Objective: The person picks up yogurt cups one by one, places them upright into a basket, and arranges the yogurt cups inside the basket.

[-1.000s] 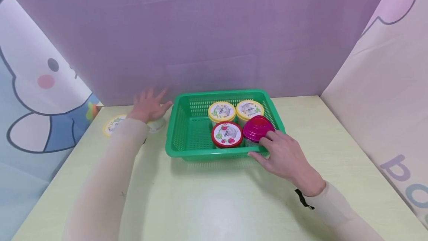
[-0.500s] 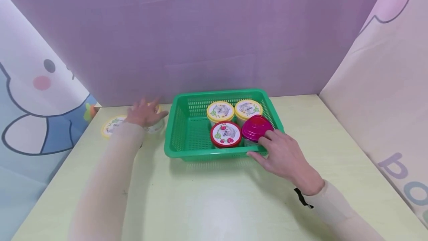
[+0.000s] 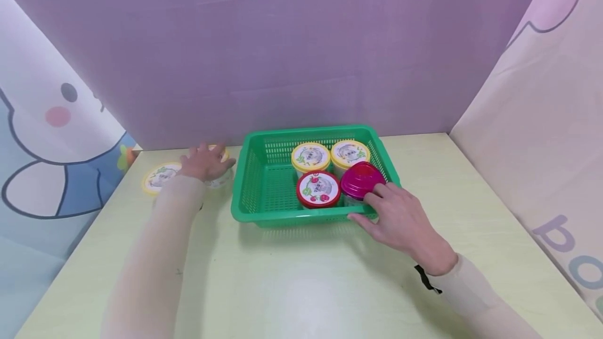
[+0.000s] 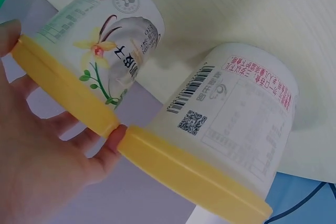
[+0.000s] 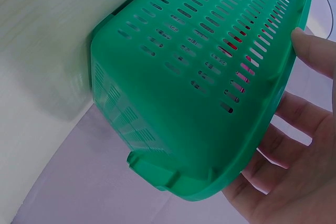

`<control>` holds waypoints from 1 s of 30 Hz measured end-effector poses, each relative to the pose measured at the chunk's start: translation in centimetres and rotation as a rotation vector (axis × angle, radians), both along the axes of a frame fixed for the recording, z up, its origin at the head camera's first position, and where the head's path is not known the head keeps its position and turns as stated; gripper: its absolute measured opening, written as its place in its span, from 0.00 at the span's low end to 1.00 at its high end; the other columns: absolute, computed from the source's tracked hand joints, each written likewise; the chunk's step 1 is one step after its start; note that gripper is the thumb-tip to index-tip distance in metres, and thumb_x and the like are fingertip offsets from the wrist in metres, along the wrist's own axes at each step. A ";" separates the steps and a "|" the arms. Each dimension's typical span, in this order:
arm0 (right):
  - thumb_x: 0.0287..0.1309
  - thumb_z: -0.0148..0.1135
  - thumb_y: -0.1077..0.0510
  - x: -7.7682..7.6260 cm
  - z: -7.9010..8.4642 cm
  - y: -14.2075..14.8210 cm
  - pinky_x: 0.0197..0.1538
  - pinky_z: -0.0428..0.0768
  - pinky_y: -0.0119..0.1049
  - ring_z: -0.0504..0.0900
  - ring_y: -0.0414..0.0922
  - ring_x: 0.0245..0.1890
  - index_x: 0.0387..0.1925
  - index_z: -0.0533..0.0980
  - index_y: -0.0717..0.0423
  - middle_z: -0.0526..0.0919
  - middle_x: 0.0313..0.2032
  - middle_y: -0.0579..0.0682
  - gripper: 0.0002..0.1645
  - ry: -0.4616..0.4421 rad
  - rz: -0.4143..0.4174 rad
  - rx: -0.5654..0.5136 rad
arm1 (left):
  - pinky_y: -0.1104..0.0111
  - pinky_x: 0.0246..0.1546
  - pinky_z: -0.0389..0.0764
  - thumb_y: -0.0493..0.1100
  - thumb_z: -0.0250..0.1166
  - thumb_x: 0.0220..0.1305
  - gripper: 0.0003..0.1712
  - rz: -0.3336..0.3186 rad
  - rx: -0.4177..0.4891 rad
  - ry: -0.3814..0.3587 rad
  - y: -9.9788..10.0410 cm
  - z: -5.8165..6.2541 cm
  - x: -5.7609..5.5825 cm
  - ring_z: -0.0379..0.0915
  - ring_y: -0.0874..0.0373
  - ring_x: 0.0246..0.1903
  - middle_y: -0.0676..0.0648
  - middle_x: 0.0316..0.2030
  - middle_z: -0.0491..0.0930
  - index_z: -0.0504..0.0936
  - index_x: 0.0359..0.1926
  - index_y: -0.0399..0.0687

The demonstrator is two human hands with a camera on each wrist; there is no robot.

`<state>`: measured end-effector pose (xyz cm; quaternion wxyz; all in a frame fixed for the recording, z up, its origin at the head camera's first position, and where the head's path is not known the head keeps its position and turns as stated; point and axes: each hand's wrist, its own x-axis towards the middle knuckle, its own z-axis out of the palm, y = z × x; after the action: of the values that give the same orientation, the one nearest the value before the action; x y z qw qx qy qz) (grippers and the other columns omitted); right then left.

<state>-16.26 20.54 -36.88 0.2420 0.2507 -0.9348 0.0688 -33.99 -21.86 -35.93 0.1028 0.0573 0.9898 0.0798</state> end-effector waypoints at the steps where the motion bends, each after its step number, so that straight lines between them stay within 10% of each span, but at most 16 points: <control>1: 0.49 0.77 0.37 0.0 0.0 0.0 0.30 0.78 0.39 0.77 0.47 0.30 0.31 0.83 0.57 0.79 0.29 0.50 0.26 0.000 0.001 -0.001 | 0.25 0.62 0.47 0.67 0.44 0.74 0.44 -0.002 -0.005 0.005 0.0 0.0 0.0 0.40 0.21 0.71 0.23 0.74 0.46 0.50 0.80 0.48; 30: 0.50 0.76 0.37 0.0 -0.1 0.1 0.31 0.79 0.40 0.77 0.47 0.31 0.32 0.83 0.56 0.80 0.30 0.50 0.26 -0.008 -0.005 0.007 | 0.26 0.58 0.57 0.65 0.47 0.72 0.40 -0.072 -0.094 0.105 0.9 0.7 0.7 0.54 0.27 0.63 0.25 0.64 0.58 0.59 0.76 0.50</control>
<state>-16.29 20.59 -36.97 0.2375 0.2487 -0.9367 0.0658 -33.31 -20.99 -35.23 0.0563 0.0921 0.9938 0.0266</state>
